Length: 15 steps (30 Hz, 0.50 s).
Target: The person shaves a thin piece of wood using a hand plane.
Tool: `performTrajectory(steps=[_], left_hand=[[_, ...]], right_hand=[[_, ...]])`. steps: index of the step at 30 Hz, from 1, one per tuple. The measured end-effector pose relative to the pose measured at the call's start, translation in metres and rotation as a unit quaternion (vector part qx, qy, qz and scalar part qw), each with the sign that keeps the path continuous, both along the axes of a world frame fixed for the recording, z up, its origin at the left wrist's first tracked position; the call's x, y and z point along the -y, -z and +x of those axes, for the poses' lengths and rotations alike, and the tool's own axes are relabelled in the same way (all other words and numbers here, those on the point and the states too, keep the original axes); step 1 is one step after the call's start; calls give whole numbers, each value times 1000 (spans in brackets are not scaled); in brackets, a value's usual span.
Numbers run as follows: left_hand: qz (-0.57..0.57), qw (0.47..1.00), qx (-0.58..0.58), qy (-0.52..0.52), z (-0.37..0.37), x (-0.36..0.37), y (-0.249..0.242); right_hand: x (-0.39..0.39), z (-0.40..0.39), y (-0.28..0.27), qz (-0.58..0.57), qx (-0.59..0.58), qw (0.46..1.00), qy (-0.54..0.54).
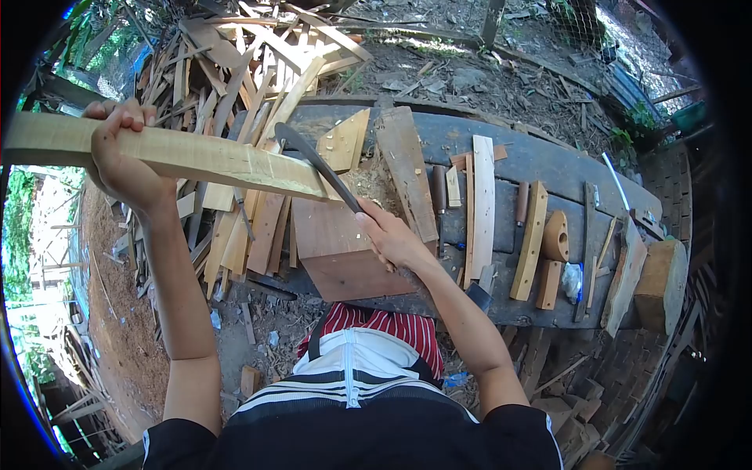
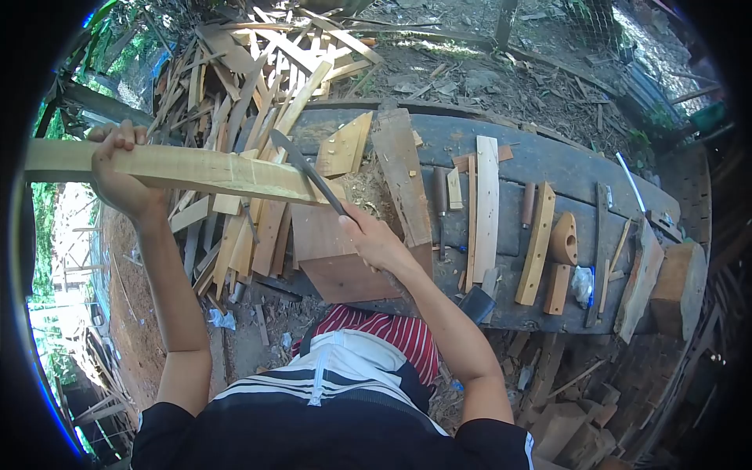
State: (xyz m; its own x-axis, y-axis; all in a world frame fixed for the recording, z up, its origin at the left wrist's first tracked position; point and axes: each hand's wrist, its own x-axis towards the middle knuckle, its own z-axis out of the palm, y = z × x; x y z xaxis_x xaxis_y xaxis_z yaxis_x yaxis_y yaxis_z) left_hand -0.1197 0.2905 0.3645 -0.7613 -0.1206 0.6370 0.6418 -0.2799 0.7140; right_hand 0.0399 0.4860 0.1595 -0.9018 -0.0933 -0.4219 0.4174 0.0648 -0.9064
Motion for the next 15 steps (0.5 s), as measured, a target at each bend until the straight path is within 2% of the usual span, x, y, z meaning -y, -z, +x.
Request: performTrajectory(steps=[1,2,5,8,9,11,12,13,14,15], left_hand=[[0,1000,1,1,0,-4,-1],[-4,1000,-2,7,0,-10,-1],[-8,1000,0,2,5,-20,-1],[-7,1000,-6,5,9,-27,-3],[-8,1000,-6,1,9,-27,-3],[-24,1000,-3,18,9,-24,-5],[-36,999,-12,18,12,-27,-5],[-37,999,-15,16,13,-24,-5],[-33,999,-14,10,14,-21,-4],[-28,999,-14,6,13,-20,-4]], right_hand=[[0,-3,-7,68,-46,997,-4],[-4,-1,-15,45,-94,995,0],[-10,-5,-104,31,-254,966,18],[-13,-5,-139,0,-289,957,34],[-10,-4,-125,-3,-289,957,30],[-1,-5,-59,111,-297,947,52],[-2,-3,-21,190,-180,965,-5],[-6,1,20,265,-57,961,-58],[-14,8,60,271,-63,959,-61],[-18,7,57,278,-68,956,-62]])
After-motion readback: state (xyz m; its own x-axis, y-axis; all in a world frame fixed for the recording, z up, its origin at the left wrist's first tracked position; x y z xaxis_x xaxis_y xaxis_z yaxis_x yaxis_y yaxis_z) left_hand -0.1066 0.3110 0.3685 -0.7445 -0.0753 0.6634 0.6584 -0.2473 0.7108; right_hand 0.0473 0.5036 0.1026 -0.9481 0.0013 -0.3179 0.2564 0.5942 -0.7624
